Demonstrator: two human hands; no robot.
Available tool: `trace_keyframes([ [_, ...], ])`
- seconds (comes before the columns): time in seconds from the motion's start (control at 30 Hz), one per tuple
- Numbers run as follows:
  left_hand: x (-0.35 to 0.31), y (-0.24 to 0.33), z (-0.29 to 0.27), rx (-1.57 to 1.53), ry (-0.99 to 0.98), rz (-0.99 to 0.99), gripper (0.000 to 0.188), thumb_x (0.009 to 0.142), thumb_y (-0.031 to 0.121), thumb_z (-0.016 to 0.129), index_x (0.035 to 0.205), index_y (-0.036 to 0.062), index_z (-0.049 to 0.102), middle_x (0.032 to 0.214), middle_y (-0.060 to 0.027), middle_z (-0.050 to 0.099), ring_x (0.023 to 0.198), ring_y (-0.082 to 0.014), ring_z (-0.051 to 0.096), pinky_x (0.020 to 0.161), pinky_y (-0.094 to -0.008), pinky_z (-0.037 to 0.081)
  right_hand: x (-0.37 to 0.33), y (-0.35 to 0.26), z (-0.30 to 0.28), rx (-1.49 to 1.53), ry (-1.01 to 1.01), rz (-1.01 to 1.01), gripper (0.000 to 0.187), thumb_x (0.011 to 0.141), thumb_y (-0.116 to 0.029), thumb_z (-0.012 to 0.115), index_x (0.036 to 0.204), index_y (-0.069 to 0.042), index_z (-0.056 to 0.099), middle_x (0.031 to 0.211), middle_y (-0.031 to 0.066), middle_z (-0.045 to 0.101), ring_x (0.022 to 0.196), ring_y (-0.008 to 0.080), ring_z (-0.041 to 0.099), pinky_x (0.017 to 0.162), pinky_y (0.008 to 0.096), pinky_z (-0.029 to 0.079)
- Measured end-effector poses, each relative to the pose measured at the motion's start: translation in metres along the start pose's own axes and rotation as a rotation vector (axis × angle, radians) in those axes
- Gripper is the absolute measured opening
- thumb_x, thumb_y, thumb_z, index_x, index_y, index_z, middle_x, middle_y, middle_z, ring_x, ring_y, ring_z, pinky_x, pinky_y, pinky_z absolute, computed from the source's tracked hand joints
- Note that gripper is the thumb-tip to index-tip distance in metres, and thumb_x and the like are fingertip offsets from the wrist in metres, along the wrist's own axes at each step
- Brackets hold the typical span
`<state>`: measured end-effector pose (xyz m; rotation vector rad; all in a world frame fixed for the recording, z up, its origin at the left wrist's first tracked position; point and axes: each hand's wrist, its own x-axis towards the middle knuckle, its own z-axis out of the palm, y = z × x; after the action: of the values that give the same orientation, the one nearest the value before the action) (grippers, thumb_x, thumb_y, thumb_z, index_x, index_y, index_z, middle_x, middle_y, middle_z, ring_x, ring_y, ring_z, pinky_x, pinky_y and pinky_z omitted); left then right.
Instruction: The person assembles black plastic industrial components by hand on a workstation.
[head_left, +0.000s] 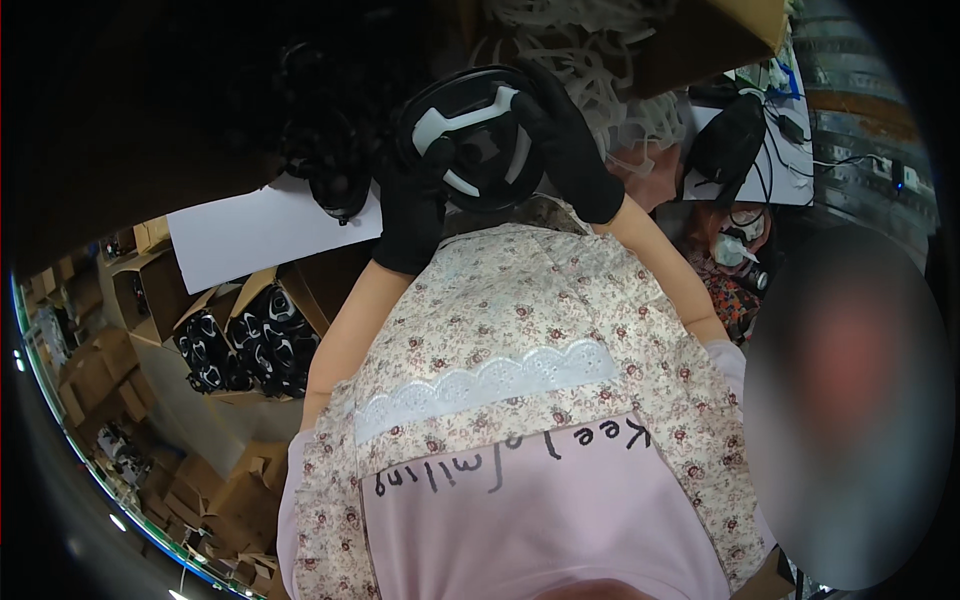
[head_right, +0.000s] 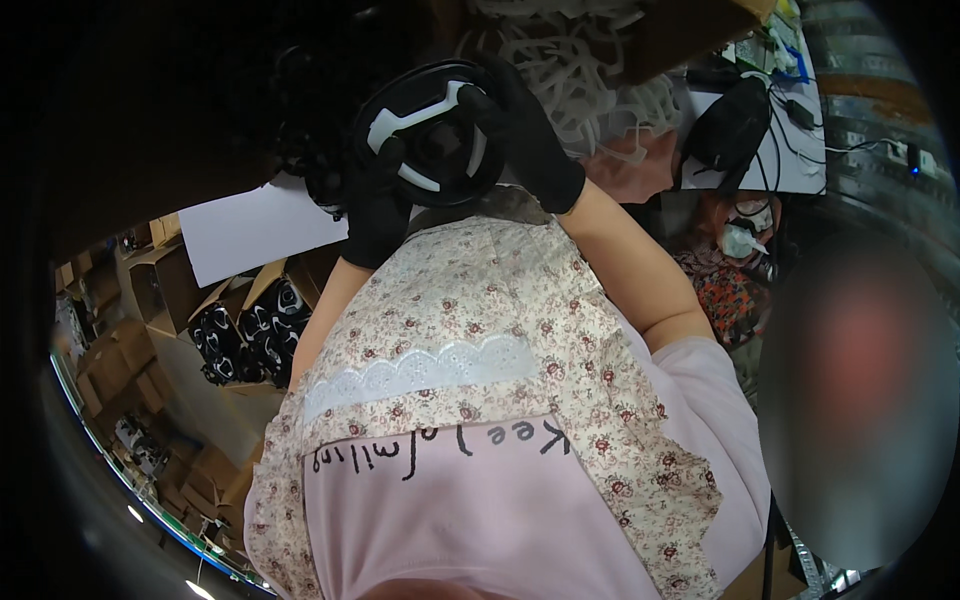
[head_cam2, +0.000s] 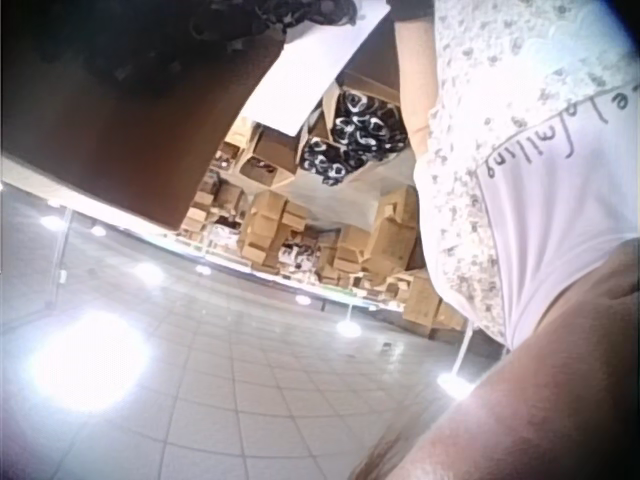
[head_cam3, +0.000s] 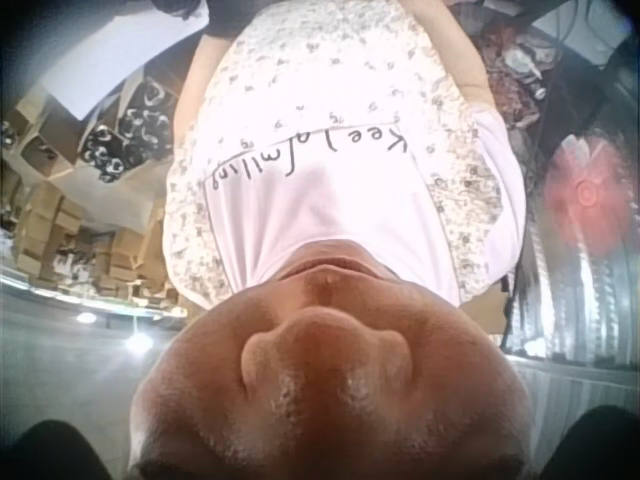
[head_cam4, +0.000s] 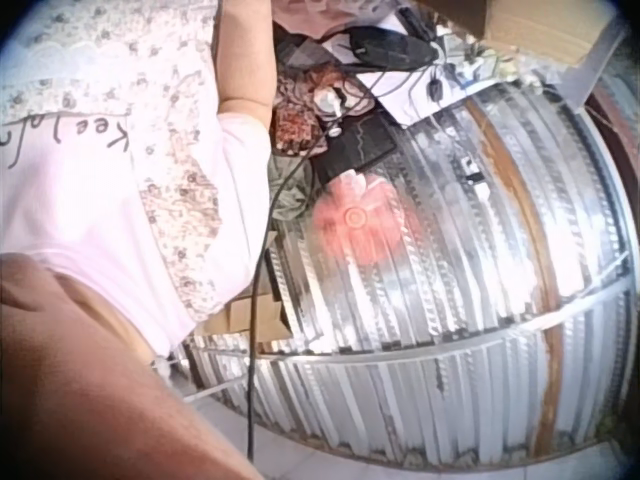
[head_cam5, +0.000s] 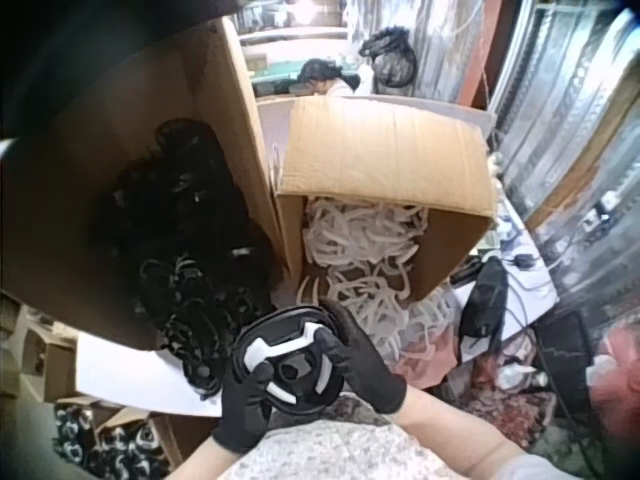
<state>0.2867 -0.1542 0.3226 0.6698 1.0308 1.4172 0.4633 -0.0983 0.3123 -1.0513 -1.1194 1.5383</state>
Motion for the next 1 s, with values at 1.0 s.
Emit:
trace_keyframes([
  [1.0,-0.016,0.018,-0.001,0.658,-0.046,0.032,0.044,0.084,0.021,0.074,0.117,0.0007,0.056,0.112,-0.0085,0.061,0.101,-0.0159,0.059,0.088,-0.0296,0.049,-0.005,-0.011,-0.036,-0.058,-0.439,0.121,0.065,0.086,-0.008,0.069,0.144,-0.006,0.039,0.137,0.0071,0.052,0.125,0.0187,0.051,0.104,0.0339,0.043],
])
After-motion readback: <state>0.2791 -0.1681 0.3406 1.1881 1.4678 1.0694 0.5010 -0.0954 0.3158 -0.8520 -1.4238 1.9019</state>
